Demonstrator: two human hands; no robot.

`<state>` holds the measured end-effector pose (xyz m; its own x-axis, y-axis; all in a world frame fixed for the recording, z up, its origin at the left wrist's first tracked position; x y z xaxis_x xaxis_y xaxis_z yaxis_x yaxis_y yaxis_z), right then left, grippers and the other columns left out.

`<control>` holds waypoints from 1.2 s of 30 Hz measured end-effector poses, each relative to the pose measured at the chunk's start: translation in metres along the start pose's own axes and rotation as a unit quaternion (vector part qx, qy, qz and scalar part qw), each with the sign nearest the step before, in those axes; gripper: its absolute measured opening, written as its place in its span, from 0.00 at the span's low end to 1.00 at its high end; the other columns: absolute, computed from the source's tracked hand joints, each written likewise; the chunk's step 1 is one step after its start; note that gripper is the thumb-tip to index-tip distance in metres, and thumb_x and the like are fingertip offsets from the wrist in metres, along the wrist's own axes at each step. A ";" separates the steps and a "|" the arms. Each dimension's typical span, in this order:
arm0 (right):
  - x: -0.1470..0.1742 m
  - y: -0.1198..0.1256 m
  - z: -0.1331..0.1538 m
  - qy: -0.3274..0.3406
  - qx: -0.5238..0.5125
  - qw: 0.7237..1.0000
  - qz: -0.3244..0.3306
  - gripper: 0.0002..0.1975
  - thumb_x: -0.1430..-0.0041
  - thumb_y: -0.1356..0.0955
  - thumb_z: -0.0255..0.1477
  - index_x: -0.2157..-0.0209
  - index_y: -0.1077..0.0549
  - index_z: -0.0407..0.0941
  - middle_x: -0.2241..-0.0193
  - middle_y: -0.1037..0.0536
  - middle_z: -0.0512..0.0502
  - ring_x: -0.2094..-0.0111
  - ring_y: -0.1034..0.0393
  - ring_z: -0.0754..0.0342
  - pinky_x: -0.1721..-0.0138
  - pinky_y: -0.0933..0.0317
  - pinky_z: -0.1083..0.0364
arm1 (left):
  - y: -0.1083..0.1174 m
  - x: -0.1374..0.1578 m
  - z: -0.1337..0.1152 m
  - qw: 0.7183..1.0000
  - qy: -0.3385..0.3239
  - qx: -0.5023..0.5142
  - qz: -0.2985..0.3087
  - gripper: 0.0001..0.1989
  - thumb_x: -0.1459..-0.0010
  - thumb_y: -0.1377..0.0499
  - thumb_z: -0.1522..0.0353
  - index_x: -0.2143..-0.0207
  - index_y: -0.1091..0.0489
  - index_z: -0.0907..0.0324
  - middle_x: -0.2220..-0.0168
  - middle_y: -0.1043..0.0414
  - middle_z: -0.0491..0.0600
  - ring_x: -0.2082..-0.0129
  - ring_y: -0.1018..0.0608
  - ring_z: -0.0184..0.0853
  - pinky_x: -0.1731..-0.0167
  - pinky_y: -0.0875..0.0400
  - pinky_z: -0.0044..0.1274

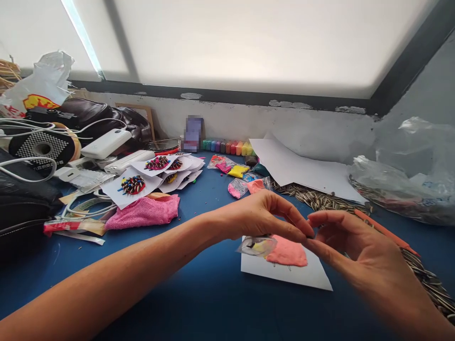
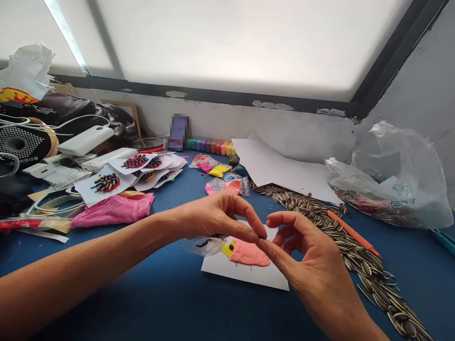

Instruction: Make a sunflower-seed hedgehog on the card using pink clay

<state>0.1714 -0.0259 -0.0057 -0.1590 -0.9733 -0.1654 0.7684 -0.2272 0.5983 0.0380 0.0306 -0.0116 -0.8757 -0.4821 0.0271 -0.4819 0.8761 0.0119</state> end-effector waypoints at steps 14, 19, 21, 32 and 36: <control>0.016 0.005 0.033 0.138 0.011 0.989 -0.057 0.10 0.45 0.29 0.43 0.66 0.23 0.52 0.67 0.22 0.49 0.70 0.27 0.53 0.72 0.33 0.55 | 0.004 -0.004 0.009 0.990 0.025 0.133 -0.040 0.16 0.54 0.29 0.69 0.63 0.29 0.62 0.70 0.24 0.46 0.68 0.22 0.27 0.66 0.32 0.20; 0.015 0.003 0.037 0.158 0.012 0.987 -0.038 0.08 0.43 0.31 0.40 0.69 0.22 0.52 0.69 0.22 0.48 0.73 0.29 0.53 0.77 0.35 0.56 | 0.006 -0.004 0.005 0.997 0.015 0.070 -0.009 0.13 0.50 0.32 0.68 0.62 0.26 0.62 0.66 0.23 0.49 0.66 0.22 0.29 0.63 0.31 0.22; 0.013 0.003 0.037 0.163 0.021 0.986 -0.038 0.08 0.42 0.31 0.40 0.69 0.22 0.52 0.69 0.22 0.48 0.74 0.29 0.54 0.78 0.36 0.57 | 0.019 -0.003 0.003 0.998 0.004 -0.047 -0.042 0.13 0.48 0.34 0.66 0.61 0.25 0.62 0.64 0.23 0.50 0.64 0.23 0.31 0.62 0.31 0.22; 0.042 -0.011 0.016 0.216 0.157 0.962 0.053 0.05 0.39 0.32 0.34 0.64 0.25 0.50 0.68 0.24 0.49 0.73 0.28 0.56 0.74 0.35 0.58 | 0.044 -0.001 0.019 0.895 0.077 -0.432 -0.084 0.07 0.49 0.38 0.68 0.67 0.23 0.61 0.65 0.23 0.49 0.66 0.24 0.35 0.70 0.37 0.22; 0.053 -0.021 0.014 0.231 0.192 0.952 0.055 0.05 0.35 0.36 0.31 0.64 0.27 0.50 0.67 0.25 0.49 0.69 0.26 0.56 0.69 0.34 0.59 | 0.041 -0.001 0.025 0.888 0.086 -0.445 -0.080 0.07 0.50 0.40 0.67 0.69 0.25 0.60 0.69 0.24 0.48 0.69 0.26 0.33 0.74 0.40 0.22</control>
Point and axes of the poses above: each hand's wrist, its own x-axis away from the middle knuckle, its own y-axis out of the back of the hand, z = x × y, the point moved 8 cm from there along -x, towards the middle knuckle
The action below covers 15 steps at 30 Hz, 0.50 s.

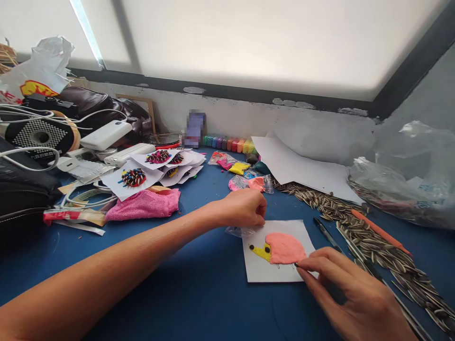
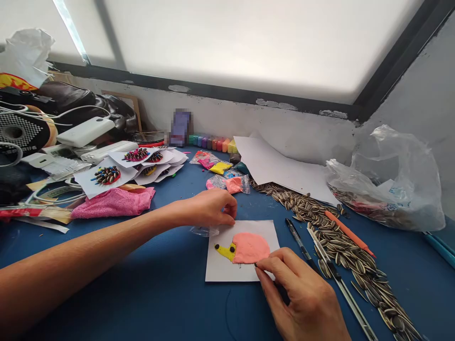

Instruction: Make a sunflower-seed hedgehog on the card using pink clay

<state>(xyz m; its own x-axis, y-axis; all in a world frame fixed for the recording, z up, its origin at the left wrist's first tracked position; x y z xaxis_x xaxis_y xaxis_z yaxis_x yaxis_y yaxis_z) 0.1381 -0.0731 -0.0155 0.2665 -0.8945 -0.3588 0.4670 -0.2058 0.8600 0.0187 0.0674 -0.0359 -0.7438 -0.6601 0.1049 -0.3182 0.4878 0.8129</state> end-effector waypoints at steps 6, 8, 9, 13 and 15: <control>0.004 -0.004 -0.004 0.026 0.040 0.999 -0.012 0.03 0.35 0.35 0.30 0.63 0.29 0.49 0.67 0.25 0.49 0.68 0.25 0.56 0.66 0.33 0.60 | -0.004 -0.002 0.005 1.000 0.006 0.010 0.008 0.05 0.51 0.41 0.69 0.71 0.27 0.61 0.71 0.24 0.47 0.72 0.26 0.31 0.76 0.40 0.21; 0.005 -0.004 -0.004 0.041 0.044 0.998 -0.016 0.05 0.35 0.36 0.30 0.64 0.29 0.48 0.67 0.25 0.49 0.68 0.25 0.57 0.66 0.32 0.60 | -0.004 -0.003 0.006 1.000 0.010 0.018 0.009 0.04 0.51 0.41 0.70 0.72 0.27 0.61 0.72 0.24 0.46 0.72 0.26 0.31 0.76 0.40 0.20; 0.005 -0.005 -0.004 0.047 0.047 0.998 -0.017 0.05 0.35 0.37 0.30 0.65 0.29 0.48 0.67 0.25 0.49 0.68 0.25 0.57 0.66 0.32 0.60 | -0.004 -0.003 0.007 1.000 0.012 0.021 0.008 0.04 0.52 0.41 0.70 0.72 0.27 0.61 0.72 0.25 0.46 0.72 0.26 0.31 0.76 0.40 0.20; 0.005 -0.005 -0.001 0.060 0.067 0.996 -0.025 0.06 0.34 0.37 0.29 0.65 0.30 0.48 0.68 0.25 0.49 0.69 0.26 0.57 0.67 0.33 0.61 | -0.004 -0.002 0.006 0.999 0.016 0.028 0.009 0.03 0.52 0.41 0.72 0.73 0.27 0.61 0.74 0.26 0.45 0.73 0.27 0.30 0.77 0.40 0.20; 0.005 -0.004 0.000 0.066 0.077 0.994 -0.031 0.06 0.33 0.38 0.29 0.65 0.30 0.48 0.67 0.25 0.49 0.69 0.26 0.57 0.66 0.33 0.60 | -0.004 -0.001 0.003 0.999 0.013 0.032 0.013 0.03 0.53 0.41 0.73 0.74 0.27 0.62 0.74 0.26 0.45 0.74 0.27 0.29 0.77 0.40 0.20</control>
Point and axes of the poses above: each hand's wrist, its own x-axis away from the middle knuckle, its own y-axis out of the back of the hand, z = x × y, the point moved 8 cm from there along -x, towards the middle knuckle
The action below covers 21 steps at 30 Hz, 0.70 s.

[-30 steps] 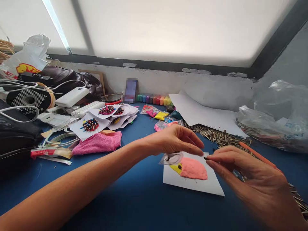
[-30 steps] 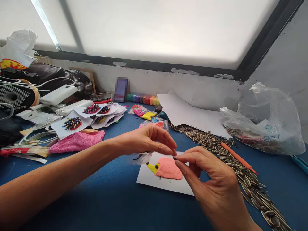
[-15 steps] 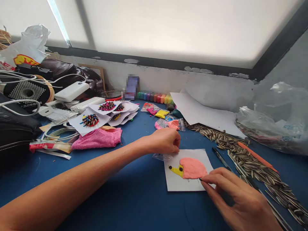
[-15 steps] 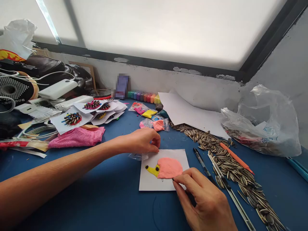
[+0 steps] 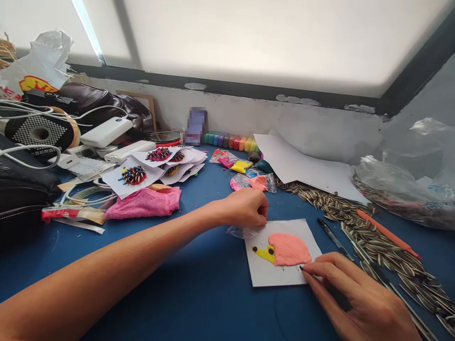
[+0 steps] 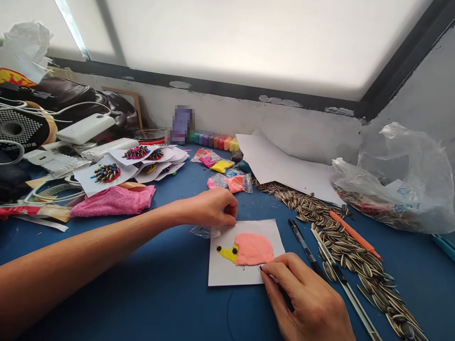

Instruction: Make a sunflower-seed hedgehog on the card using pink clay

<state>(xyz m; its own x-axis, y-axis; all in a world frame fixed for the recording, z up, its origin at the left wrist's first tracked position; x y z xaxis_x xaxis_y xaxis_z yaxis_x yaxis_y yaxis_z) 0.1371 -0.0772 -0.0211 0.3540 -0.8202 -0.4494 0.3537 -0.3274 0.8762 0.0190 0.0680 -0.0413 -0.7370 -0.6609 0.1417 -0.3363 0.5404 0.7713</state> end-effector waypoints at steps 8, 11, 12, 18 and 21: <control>-0.002 -0.001 0.000 0.004 0.010 1.000 0.001 0.07 0.32 0.39 0.29 0.64 0.31 0.48 0.67 0.25 0.50 0.70 0.26 0.59 0.66 0.35 0.62 | -0.002 0.000 0.000 1.000 -0.001 0.021 0.021 0.04 0.53 0.41 0.73 0.73 0.27 0.63 0.73 0.25 0.46 0.73 0.26 0.30 0.76 0.38 0.19; -0.003 0.000 0.000 0.012 0.025 1.000 -0.007 0.07 0.32 0.39 0.29 0.63 0.31 0.48 0.68 0.26 0.51 0.71 0.26 0.60 0.67 0.35 0.62 | -0.003 -0.001 0.003 0.999 -0.001 0.042 0.027 0.04 0.53 0.41 0.72 0.73 0.27 0.63 0.73 0.25 0.47 0.73 0.26 0.30 0.76 0.38 0.19; -0.002 0.000 0.000 0.016 0.033 0.999 -0.009 0.07 0.32 0.39 0.29 0.64 0.31 0.48 0.68 0.26 0.51 0.71 0.26 0.60 0.67 0.35 0.62 | -0.003 -0.001 0.003 0.999 -0.002 0.046 0.028 0.04 0.53 0.41 0.72 0.73 0.27 0.63 0.73 0.25 0.47 0.73 0.26 0.30 0.76 0.38 0.19; -0.007 0.002 0.003 0.030 0.047 0.998 -0.021 0.09 0.31 0.40 0.29 0.64 0.31 0.48 0.69 0.26 0.51 0.72 0.26 0.61 0.68 0.36 0.62 | -0.004 -0.001 0.005 0.998 0.001 0.063 0.030 0.03 0.53 0.41 0.73 0.73 0.28 0.63 0.74 0.26 0.46 0.75 0.28 0.29 0.76 0.38 0.19; -0.010 0.003 0.005 0.034 0.052 0.998 -0.031 0.10 0.31 0.41 0.29 0.66 0.31 0.47 0.70 0.26 0.52 0.73 0.27 0.62 0.69 0.37 0.62 | -0.004 -0.001 0.005 0.997 -0.001 0.068 0.032 0.03 0.53 0.41 0.73 0.73 0.28 0.63 0.74 0.26 0.46 0.75 0.28 0.29 0.77 0.38 0.19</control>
<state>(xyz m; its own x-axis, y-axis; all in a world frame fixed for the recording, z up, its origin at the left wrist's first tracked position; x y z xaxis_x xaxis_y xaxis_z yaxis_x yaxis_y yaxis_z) 0.1300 -0.0723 -0.0134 0.3934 -0.7645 -0.5106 0.2860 -0.4260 0.8583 0.0182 0.0692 -0.0480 -0.7604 -0.6221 0.1865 -0.3648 0.6468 0.6698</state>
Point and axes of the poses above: each hand's wrist, its own x-axis away from the middle knuckle, its own y-axis out of the back of the hand, z = x × y, the point moved 8 cm from there along -x, towards the middle knuckle
